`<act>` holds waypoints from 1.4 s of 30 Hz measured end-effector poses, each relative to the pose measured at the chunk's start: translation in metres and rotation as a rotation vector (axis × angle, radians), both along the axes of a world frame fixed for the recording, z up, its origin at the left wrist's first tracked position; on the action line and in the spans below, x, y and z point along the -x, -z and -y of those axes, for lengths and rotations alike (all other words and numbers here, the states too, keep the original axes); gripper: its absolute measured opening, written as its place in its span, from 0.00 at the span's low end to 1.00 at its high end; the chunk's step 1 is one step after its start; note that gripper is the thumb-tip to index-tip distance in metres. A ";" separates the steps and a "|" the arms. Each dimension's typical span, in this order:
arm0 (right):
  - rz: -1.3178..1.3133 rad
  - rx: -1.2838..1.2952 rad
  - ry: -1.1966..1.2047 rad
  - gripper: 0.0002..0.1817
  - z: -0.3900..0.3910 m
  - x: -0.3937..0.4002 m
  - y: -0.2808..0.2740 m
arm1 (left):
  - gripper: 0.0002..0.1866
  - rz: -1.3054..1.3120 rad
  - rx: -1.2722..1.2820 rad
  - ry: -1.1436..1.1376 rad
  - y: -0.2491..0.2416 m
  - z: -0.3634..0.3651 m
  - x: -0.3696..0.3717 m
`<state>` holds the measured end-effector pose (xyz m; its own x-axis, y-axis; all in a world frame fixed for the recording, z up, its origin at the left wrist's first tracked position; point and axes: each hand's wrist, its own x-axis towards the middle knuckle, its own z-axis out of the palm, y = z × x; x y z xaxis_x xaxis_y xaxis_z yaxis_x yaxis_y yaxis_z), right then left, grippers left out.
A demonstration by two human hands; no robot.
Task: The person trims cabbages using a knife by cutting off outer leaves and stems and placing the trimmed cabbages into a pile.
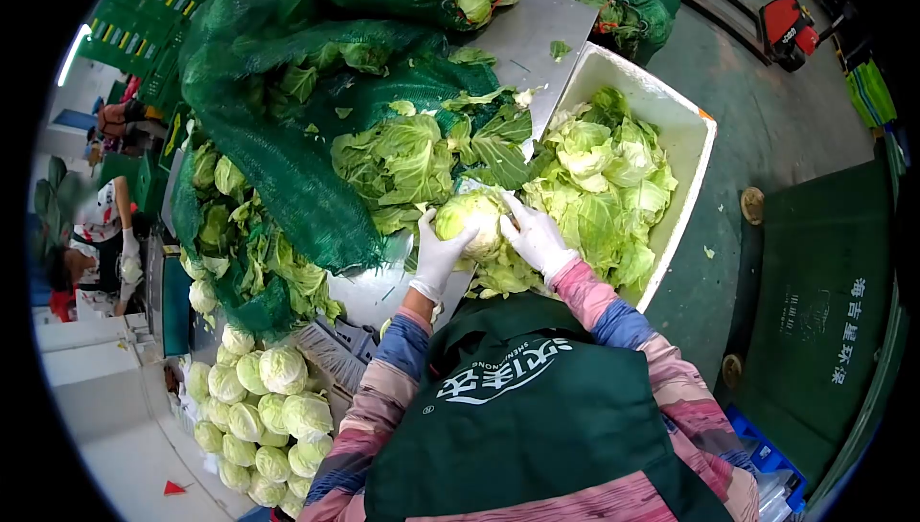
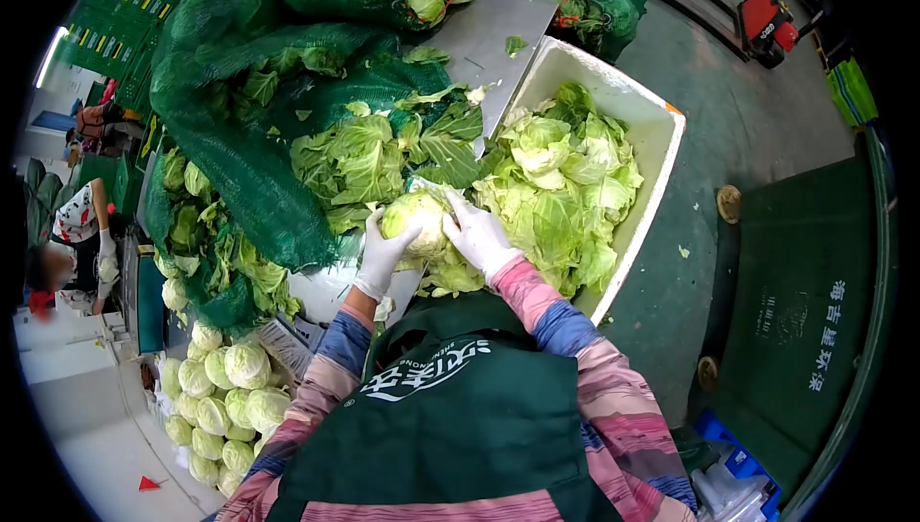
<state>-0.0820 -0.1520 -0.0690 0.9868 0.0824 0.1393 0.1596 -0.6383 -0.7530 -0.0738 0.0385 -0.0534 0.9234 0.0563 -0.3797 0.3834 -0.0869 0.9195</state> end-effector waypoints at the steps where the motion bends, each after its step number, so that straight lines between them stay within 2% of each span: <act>1: -0.001 -0.001 0.000 0.26 0.000 -0.001 -0.013 | 0.47 -0.037 -0.016 0.015 -0.001 -0.004 -0.003; 3: -0.217 0.240 -0.135 0.26 0.001 -0.007 -0.034 | 0.45 -0.060 0.024 0.054 -0.002 -0.009 -0.006; 6: -0.161 0.188 -0.156 0.27 -0.005 -0.015 -0.020 | 0.43 -0.068 0.095 0.055 -0.004 -0.012 -0.008; 8: -0.215 0.148 -0.144 0.25 -0.007 -0.021 -0.023 | 0.41 -0.104 0.128 0.049 -0.009 -0.016 -0.008; 10: -0.223 0.009 -0.132 0.24 -0.008 -0.028 -0.020 | 0.40 -0.140 0.160 0.043 -0.007 -0.021 -0.008; 14: -0.352 0.035 -0.102 0.23 0.002 -0.045 -0.013 | 0.37 -0.074 0.172 0.086 0.000 -0.025 -0.006; 16: -0.346 0.116 -0.074 0.21 0.011 -0.048 0.018 | 0.36 -0.078 0.224 0.087 0.001 -0.029 -0.001; 18: -0.295 0.147 -0.034 0.20 0.021 -0.036 0.038 | 0.35 -0.043 0.224 0.142 0.007 -0.039 0.005; 19: -0.165 0.035 0.075 0.19 0.025 -0.029 0.040 | 0.34 -0.092 0.152 0.121 0.005 -0.042 0.008; 20: -0.348 0.061 0.129 0.23 0.037 -0.027 0.040 | 0.34 -0.092 0.151 0.119 0.005 -0.043 0.009; 22: -0.371 0.011 0.217 0.29 0.045 -0.031 0.043 | 0.36 -0.210 0.286 0.046 -0.002 -0.042 0.010; 23: -0.295 0.039 0.168 0.37 0.049 -0.027 0.045 | 0.36 -0.209 0.285 0.048 -0.002 -0.041 0.007; 24: -0.391 0.011 0.139 0.44 0.038 -0.027 0.004 | 0.37 -0.049 0.215 0.134 0.000 -0.038 0.002; 25: -0.287 -0.025 0.045 0.47 0.027 -0.025 -0.016 | 0.38 0.110 0.146 0.216 0.002 -0.034 -0.003; 26: -0.182 -0.060 -0.050 0.50 0.016 -0.024 -0.027 | 0.38 0.108 0.152 0.213 0.007 -0.030 -0.010; 28: -0.170 0.136 -0.079 0.51 -0.004 -0.029 -0.035 | 0.42 0.372 -0.170 0.209 0.007 -0.020 -0.026; 29: -0.288 0.108 -0.042 0.48 -0.007 -0.033 -0.039 | 0.47 0.266 -0.195 0.129 0.002 -0.012 -0.027; 30: -0.312 0.070 -0.010 0.44 -0.006 -0.040 -0.028 | 0.47 0.271 -0.193 0.127 0.004 -0.005 -0.025; 32: -0.240 0.039 0.032 0.34 -0.013 -0.041 -0.039 | 0.46 0.428 -0.430 0.203 0.010 0.003 -0.017; 33: -0.237 0.039 0.031 0.34 -0.015 -0.045 -0.028 | 0.49 0.373 -0.435 0.169 0.011 0.005 -0.017; 34: -0.257 -0.002 0.099 0.29 -0.019 -0.051 -0.005 | 0.49 0.373 -0.434 0.166 0.013 0.003 -0.018; 35: -0.280 -0.042 0.163 0.24 -0.021 -0.053 0.010 | 0.50 0.330 -0.272 0.174 0.017 -0.001 -0.017; 36: -0.184 0.003 0.220 0.17 -0.019 -0.051 0.014 | 0.51 0.285 -0.111 0.177 0.020 -0.004 -0.015; 38: -0.363 0.173 0.098 0.18 0.003 -0.050 0.020 | 0.53 0.258 -0.125 0.173 0.007 -0.006 -0.010; 40: -0.471 0.249 0.145 0.19 0.026 -0.041 0.054 | 0.53 0.305 -0.306 0.208 0.005 -0.009 -0.008; 41: -0.465 0.272 0.135 0.25 0.031 -0.037 0.066 | 0.55 0.298 -0.246 0.165 0.016 -0.010 -0.007; 42: -0.466 0.273 0.128 0.25 0.028 -0.036 0.061 | 0.55 0.295 -0.247 0.159 0.015 -0.008 -0.007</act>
